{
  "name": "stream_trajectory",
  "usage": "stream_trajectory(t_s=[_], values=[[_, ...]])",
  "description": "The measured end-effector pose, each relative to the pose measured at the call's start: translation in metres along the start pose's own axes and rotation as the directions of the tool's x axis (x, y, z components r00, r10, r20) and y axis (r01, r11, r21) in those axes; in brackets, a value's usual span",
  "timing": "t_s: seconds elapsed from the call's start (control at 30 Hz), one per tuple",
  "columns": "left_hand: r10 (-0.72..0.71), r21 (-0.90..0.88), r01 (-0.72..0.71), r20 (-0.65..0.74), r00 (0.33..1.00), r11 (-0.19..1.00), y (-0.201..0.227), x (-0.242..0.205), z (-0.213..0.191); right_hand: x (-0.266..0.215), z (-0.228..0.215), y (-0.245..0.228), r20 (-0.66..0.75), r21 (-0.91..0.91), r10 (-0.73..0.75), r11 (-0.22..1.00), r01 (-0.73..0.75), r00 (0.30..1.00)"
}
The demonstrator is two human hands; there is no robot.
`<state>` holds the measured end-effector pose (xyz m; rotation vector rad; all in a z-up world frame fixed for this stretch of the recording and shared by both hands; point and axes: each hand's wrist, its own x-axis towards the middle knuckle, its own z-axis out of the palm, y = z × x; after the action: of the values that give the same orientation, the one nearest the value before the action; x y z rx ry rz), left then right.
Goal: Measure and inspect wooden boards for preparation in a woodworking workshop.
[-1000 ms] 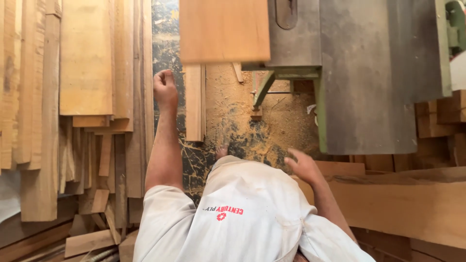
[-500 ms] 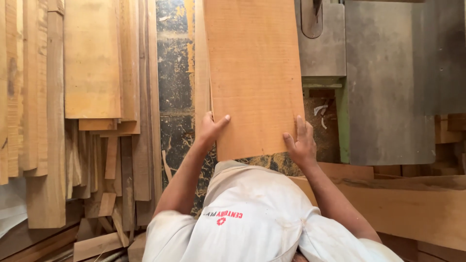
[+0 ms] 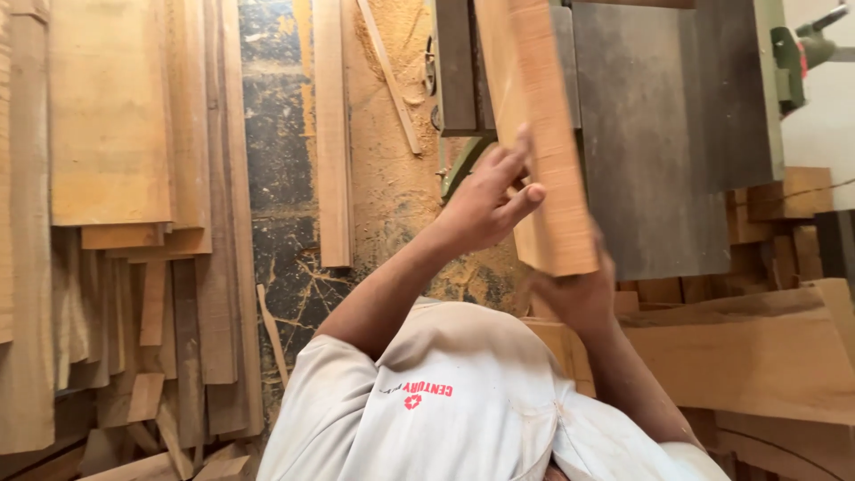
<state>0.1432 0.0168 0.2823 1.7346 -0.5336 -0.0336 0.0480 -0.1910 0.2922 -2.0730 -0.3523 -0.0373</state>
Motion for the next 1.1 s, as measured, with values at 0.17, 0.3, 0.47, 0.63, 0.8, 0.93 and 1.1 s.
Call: stream_trajectory(t_s=[0.17,0.3,0.47,0.63,0.8,0.93,1.1], values=[[0.002,-0.424,0.064,0.155,0.988,0.903,-0.029,-0.005,0.041,-0.008,-0.021,0.033,-0.338,-0.009,0.092,0.995,-0.101,0.936],[-0.239,-0.253,0.269,0.143,0.96,0.929,-0.1,-0.035,0.093,-0.012,-0.032,0.03,-0.398,0.126,0.132,0.988,-0.088,0.908],[-0.523,-0.38,0.555,0.193,0.83,0.74,-0.169,-0.045,0.142,-0.006,-0.03,0.024,-0.348,0.12,-0.002,0.992,0.047,0.937],[-0.481,-0.67,0.724,0.586,0.652,0.164,-0.183,-0.035,0.159,-0.013,-0.033,0.035,-0.373,0.177,0.049,0.984,0.019,0.926],[-0.439,-0.669,0.719,0.596,0.672,0.191,-0.178,-0.027,0.17,-0.012,-0.037,0.005,-0.466,0.032,-0.051,0.997,0.075,0.883],[-0.443,-0.666,0.723,0.6,0.666,0.184,-0.18,-0.023,0.171,-0.012,-0.064,-0.024,-0.338,-0.289,-0.166,0.955,0.066,0.926],[-0.432,-0.661,0.731,0.617,0.658,0.168,-0.189,-0.019,0.181,0.021,-0.048,-0.074,-0.335,-0.601,0.051,0.757,-0.255,0.941]])
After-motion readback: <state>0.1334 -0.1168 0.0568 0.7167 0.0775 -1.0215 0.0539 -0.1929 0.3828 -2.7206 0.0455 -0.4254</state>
